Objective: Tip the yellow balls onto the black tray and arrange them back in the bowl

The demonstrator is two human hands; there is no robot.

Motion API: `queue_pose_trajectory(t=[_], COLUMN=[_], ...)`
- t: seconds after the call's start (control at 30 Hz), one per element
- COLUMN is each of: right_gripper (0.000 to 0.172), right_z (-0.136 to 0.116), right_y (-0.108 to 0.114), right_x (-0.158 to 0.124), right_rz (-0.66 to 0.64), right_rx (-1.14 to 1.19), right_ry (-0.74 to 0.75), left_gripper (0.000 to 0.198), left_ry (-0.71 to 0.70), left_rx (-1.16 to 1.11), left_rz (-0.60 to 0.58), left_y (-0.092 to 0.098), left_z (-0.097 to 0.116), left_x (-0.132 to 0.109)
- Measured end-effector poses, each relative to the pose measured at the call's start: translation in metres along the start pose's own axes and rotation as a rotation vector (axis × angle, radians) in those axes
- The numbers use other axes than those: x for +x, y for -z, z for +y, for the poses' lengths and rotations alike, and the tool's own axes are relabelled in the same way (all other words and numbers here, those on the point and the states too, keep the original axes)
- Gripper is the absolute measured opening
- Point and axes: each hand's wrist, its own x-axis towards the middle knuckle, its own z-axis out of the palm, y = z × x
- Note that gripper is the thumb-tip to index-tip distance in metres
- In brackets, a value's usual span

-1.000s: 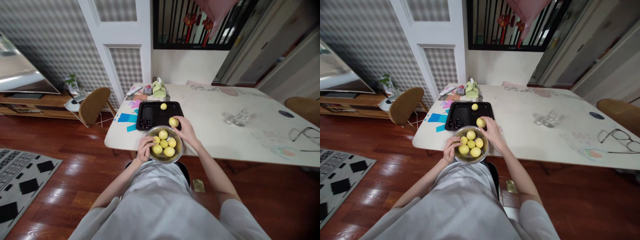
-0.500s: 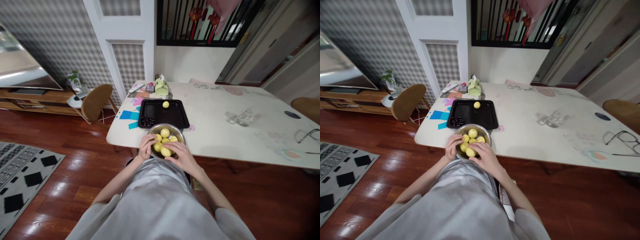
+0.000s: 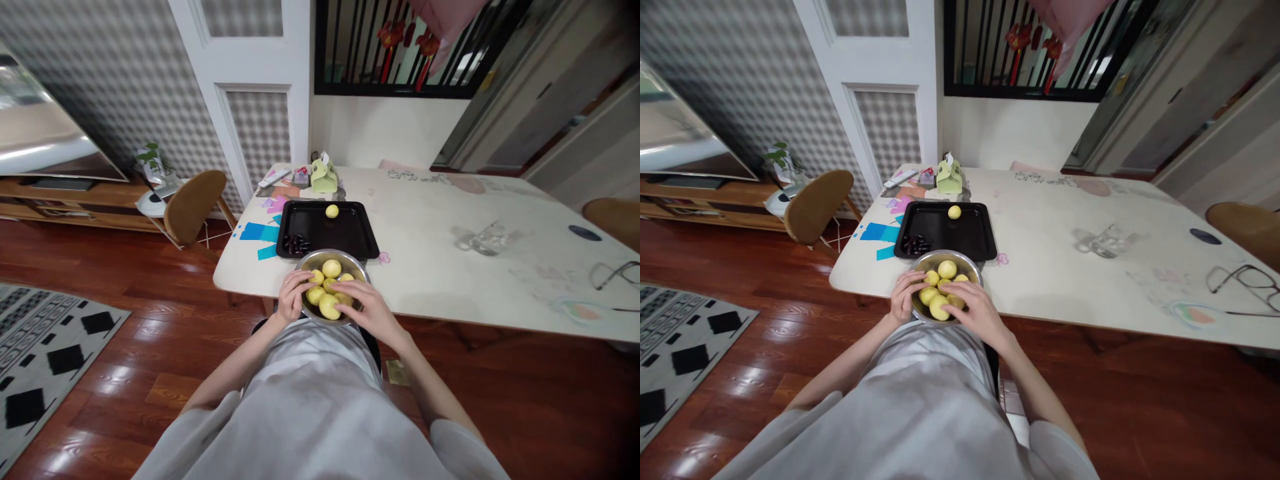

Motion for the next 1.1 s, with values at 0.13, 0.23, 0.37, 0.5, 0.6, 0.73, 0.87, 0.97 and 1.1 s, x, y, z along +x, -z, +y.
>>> queue_pose_trajectory(t=[0.13, 0.23, 0.37, 0.5, 0.6, 0.73, 0.87, 0.97, 1.1], right_gripper=[0.026, 0.028, 0.038, 0.050, 0.057, 0.068, 0.070, 0.062, 0.043], right_z=[0.033, 0.073, 0.129, 0.162, 0.174, 0.184, 0.190, 0.191, 0.188], right_y=[0.016, 0.026, 0.026, 0.013, 0.002, -0.009, -0.016, -0.018, -0.015], right_x=[0.026, 0.056, 0.105, 0.149, 0.174, 0.202, 0.220, 0.224, 0.218], right_rz=[0.141, 0.195, 0.126, 0.027, -0.032, -0.113, -0.157, -0.150, -0.104], right_rx=[-0.034, -0.156, -0.429, -0.582, -0.622, -0.662, -0.675, -0.685, -0.697], right_ry=[-0.024, -0.045, -0.080, -0.102, -0.088, -0.068, -0.060, -0.072, -0.101], left_gripper=[0.050, 0.049, 0.048, 0.049, 0.049, 0.048, 0.048, 0.047, 0.047], left_ry=[0.002, 0.010, 0.007, -0.003, -0.007, -0.020, -0.014, -0.016, -0.002], left_rx=[-0.023, -0.039, -0.045, -0.035, -0.038, -0.041, -0.044, -0.049, -0.061], left_rz=[0.010, 0.012, 0.015, 0.019, 0.023, 0.023, 0.013, 0.021, 0.020], left_y=[-0.001, -0.001, -0.001, -0.001, -0.001, -0.001, 0.000, 0.000, -0.001], left_z=[0.000, 0.000, 0.000, 0.000, 0.000, 0.000, 0.002, 0.002, 0.002], left_x=[-0.001, -0.001, -0.001, 0.001, 0.001, 0.002, 0.003, 0.005, 0.004])
